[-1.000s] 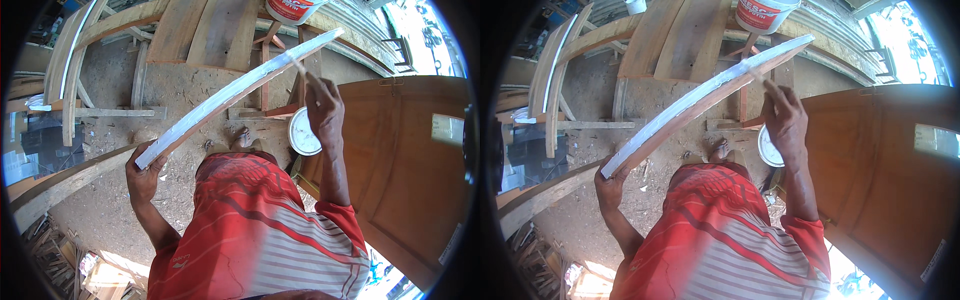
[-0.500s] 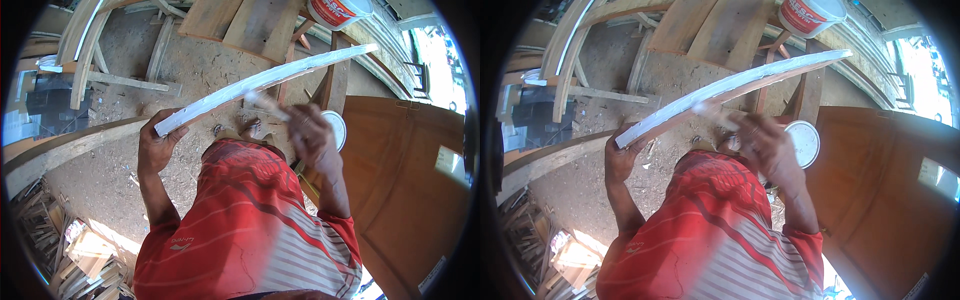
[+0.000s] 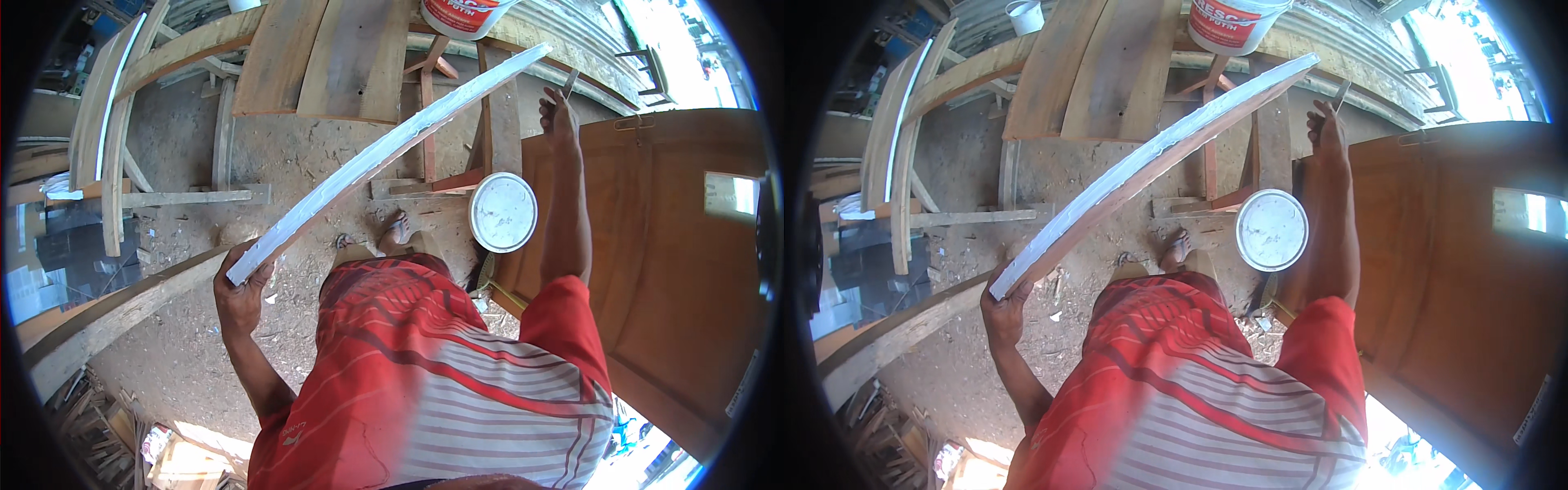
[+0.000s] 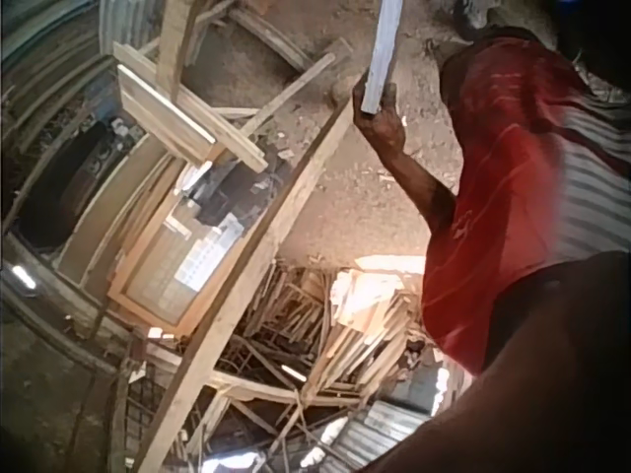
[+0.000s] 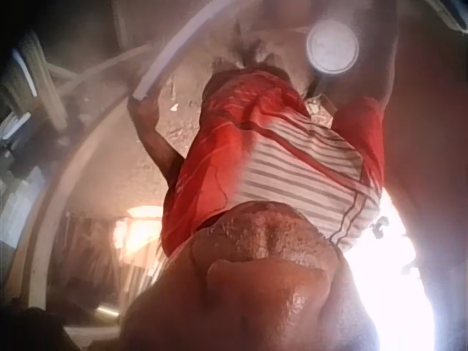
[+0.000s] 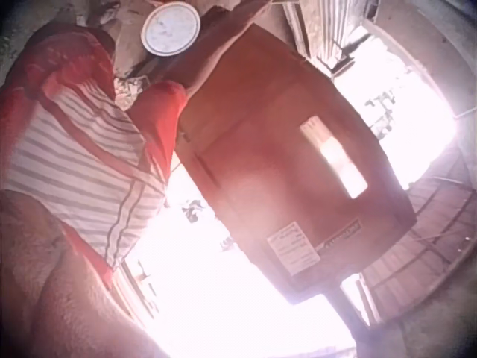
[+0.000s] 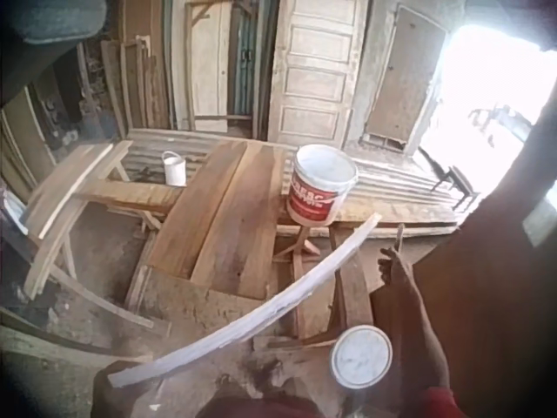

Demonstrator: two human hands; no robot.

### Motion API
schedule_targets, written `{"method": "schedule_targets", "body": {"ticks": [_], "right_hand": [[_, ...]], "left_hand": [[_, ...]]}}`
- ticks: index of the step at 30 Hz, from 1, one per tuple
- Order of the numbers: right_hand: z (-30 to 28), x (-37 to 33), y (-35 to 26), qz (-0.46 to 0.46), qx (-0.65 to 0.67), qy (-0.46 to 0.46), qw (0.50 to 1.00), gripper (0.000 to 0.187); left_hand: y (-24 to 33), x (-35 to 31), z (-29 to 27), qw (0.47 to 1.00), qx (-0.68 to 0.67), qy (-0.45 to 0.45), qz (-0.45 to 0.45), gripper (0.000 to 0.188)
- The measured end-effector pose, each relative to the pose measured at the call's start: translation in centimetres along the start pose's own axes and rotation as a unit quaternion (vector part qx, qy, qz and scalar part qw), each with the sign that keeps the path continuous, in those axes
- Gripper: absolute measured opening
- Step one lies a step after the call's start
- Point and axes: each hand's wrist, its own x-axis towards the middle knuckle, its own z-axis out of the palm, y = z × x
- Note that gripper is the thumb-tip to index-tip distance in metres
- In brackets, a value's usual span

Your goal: The person applies glue to the edge of a wooden board using a stick applicator, joins it to another wooden panel, and then spreads glue along the edge of another wooden board.

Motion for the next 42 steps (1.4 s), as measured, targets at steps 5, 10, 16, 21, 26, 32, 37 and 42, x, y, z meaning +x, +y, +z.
{"method": "schedule_targets", "body": {"ticks": [5, 10, 16, 21, 26, 32, 37, 42], "right_hand": [[0.2, 5.9, 0.5, 0.01, -0.062, -0.021, 0.998, 0.041], [1.5, 7.6, 0.9, -0.006, -0.067, -0.101, 0.993, 0.045], [1.5, 8.8, 1.9, -0.03, -0.119, -0.123, 0.985, 0.055], [2.5, 8.0, 1.4, -0.08, -0.15, -0.092, 0.981, 0.055], [1.8, 5.7, 0.1, -0.149, -0.215, -0.059, 0.963, 0.047], [1.8, -0.2, -2.7, -0.169, -0.255, -0.061, 0.95, 0.044], [4.2, -6.2, -2.4, -0.133, -0.285, -0.087, 0.945, 0.042], [6.3, -9.7, -1.8, -0.111, -0.267, -0.087, 0.953, 0.036]], "left_hand": [[-0.9, -0.3, -0.4, 0.999, 0.032, 0.013, -0.032, 0.036], [0.2, -0.4, 0.0, 0.997, 0.058, 0.024, -0.054, 0.039], [0.6, -0.2, 0.5, 0.995, 0.071, 0.027, -0.068, 0.04], [0.0, -0.3, 0.0, 0.993, 0.076, 0.031, -0.081, 0.042], [-0.9, -1.3, -3.8, 0.991, 0.073, 0.098, -0.049, 0.056], [-2.7, 0.9, -7.4, 0.98, -0.072, 0.185, 0.027, 0.063], [-4.5, 1.4, -11.5, 0.971, -0.11, 0.21, 0.038, 0.058], [-5.3, 0.9, -14.6, 0.958, -0.067, 0.274, 0.05, 0.053]]}}
